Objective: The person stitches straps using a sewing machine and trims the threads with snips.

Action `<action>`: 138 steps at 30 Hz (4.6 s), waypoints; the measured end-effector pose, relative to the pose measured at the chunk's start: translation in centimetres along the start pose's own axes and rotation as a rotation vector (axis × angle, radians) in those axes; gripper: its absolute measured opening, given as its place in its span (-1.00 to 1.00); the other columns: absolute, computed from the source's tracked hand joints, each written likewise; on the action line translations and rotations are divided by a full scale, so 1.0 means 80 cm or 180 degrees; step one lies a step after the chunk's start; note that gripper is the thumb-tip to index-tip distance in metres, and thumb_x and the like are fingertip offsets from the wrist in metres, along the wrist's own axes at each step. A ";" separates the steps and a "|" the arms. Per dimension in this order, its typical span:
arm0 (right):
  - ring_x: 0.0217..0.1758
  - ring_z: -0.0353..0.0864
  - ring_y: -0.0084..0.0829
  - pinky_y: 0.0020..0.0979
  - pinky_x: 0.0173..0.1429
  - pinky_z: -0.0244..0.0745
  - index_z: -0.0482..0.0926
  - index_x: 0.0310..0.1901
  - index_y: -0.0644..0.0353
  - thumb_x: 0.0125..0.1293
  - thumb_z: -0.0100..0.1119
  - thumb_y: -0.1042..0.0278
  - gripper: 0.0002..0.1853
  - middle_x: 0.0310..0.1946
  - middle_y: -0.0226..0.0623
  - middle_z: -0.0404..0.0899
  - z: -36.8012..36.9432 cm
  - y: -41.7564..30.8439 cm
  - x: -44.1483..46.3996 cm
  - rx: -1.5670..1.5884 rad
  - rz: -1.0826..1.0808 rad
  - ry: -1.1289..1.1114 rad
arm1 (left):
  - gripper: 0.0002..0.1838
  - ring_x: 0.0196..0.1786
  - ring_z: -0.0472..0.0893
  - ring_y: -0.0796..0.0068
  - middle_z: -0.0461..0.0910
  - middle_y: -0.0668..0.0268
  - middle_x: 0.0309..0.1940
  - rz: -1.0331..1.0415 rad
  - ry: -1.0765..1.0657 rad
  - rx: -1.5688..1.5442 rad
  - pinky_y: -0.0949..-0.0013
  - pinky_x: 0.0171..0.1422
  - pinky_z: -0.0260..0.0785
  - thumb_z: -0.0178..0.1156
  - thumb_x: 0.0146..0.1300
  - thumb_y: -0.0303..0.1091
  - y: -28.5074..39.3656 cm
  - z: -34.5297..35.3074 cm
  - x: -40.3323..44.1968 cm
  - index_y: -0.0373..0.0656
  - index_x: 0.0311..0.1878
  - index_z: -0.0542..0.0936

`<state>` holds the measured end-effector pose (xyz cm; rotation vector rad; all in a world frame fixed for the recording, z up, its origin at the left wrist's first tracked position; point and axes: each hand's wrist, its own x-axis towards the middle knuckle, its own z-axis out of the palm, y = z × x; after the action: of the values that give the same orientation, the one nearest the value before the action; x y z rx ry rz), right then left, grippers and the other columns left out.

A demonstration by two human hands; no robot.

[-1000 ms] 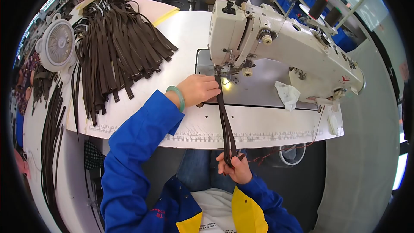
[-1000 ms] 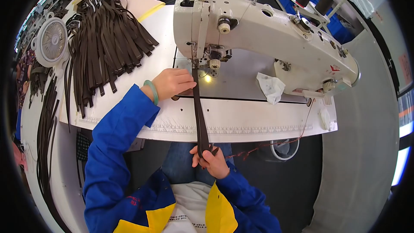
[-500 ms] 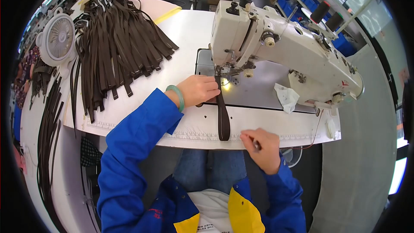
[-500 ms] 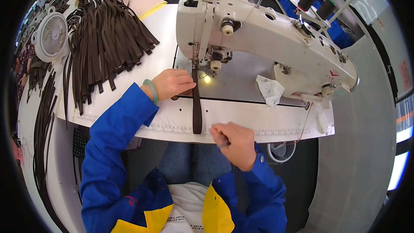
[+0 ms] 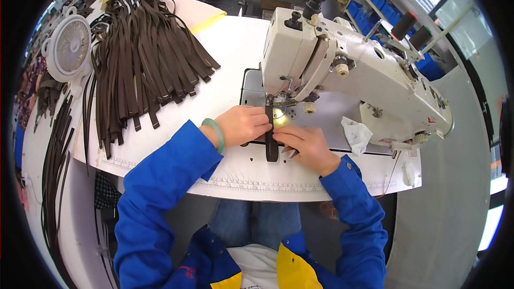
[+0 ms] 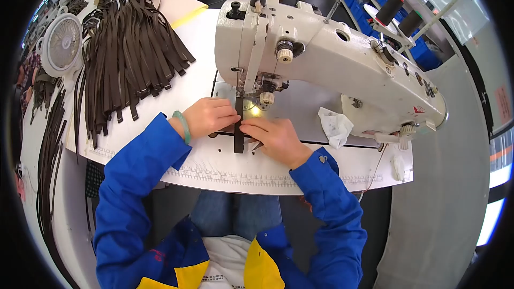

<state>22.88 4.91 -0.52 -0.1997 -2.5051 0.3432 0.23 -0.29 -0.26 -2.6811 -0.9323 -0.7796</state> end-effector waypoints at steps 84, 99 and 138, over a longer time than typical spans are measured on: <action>-0.11 0.54 -0.37 -0.37 -0.09 0.48 0.43 0.02 0.30 0.43 -0.21 0.00 -0.52 -0.18 -0.20 0.55 -0.362 0.216 -0.345 0.0209 0.2992 0.4057 | -0.82 -0.20 0.51 0.40 0.54 0.40 -0.37 -0.1310 0.0222 -0.0138 0.35 -0.14 0.44 0.25 -0.08 -0.45 -0.020 0.015 -0.005 -0.05 -0.34 0.66; -0.21 0.51 -0.43 -0.44 -0.20 0.41 0.45 0.02 0.34 0.42 -0.22 -0.01 -0.49 -0.12 -0.26 0.54 -0.414 0.237 -0.364 -0.0207 0.3277 0.3664 | -0.74 -0.06 0.51 0.41 0.58 0.40 -0.15 -0.1137 -0.0194 0.0682 0.38 -0.01 0.41 0.16 -0.05 -0.43 -0.012 0.014 -0.004 -0.02 -0.23 0.65; 0.00 0.52 -0.13 -0.29 0.08 0.37 0.44 0.05 0.42 0.42 -0.24 -0.05 -0.42 -0.05 0.03 0.53 -0.467 0.208 -0.282 -0.2523 0.3335 0.2346 | -0.84 -0.10 0.48 0.49 0.54 0.46 -0.31 -0.1008 -0.0020 0.0852 0.43 -0.07 0.36 0.22 -0.10 -0.40 -0.019 0.019 -0.002 0.00 -0.37 0.63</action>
<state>63.97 23.27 11.92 -1.6207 -1.4842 -0.3185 -0.22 1.35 -1.62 -2.3382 -1.3778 -0.6484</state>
